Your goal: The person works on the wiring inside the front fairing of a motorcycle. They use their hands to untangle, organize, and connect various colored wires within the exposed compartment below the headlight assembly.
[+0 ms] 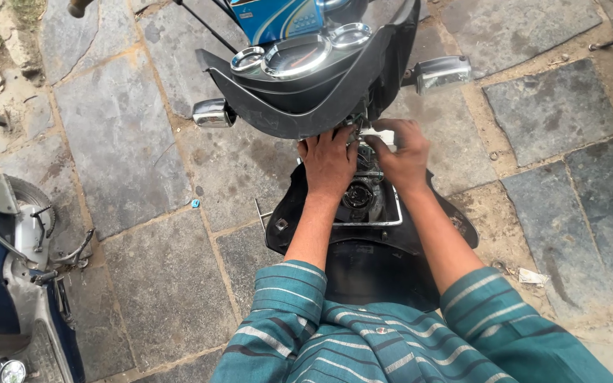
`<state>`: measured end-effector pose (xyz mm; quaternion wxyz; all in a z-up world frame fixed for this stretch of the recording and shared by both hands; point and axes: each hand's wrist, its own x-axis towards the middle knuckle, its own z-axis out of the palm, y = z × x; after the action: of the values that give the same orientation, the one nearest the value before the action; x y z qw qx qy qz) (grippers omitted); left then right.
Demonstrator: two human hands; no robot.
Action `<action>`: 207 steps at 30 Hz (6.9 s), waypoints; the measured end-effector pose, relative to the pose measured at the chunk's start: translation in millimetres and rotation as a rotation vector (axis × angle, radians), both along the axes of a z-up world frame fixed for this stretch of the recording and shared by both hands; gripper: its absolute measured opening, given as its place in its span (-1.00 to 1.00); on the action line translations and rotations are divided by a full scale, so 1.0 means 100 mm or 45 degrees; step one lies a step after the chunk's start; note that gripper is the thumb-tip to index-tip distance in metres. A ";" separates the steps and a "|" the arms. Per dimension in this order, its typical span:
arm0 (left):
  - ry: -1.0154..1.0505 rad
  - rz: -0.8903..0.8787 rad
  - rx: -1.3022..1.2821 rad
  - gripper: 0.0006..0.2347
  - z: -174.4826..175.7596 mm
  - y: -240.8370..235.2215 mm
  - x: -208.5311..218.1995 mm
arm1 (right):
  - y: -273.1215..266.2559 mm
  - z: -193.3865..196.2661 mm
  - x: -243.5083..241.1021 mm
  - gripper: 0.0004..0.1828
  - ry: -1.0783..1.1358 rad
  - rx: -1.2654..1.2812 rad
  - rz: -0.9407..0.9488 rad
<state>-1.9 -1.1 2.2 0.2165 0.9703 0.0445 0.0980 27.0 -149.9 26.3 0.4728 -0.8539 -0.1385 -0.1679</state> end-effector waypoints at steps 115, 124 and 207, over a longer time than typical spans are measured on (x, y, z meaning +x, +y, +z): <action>-0.113 0.014 -0.873 -0.63 0.25 0.59 -0.66 | -0.55 -0.19 -0.72 -0.75 0.942 0.171 0.019; -0.138 0.256 -1.083 -0.72 0.16 0.62 -0.68 | -0.52 -0.08 -0.70 -0.77 0.923 0.137 0.037; 0.449 0.300 -1.602 -0.67 0.13 0.68 -0.30 | 0.26 -0.46 -0.05 -0.89 0.774 0.657 -0.041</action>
<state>-31.4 67.0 15.3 0.7192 0.6489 0.2339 -0.0838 22.5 -123.6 -20.0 0.6885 -0.7199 0.0677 0.0557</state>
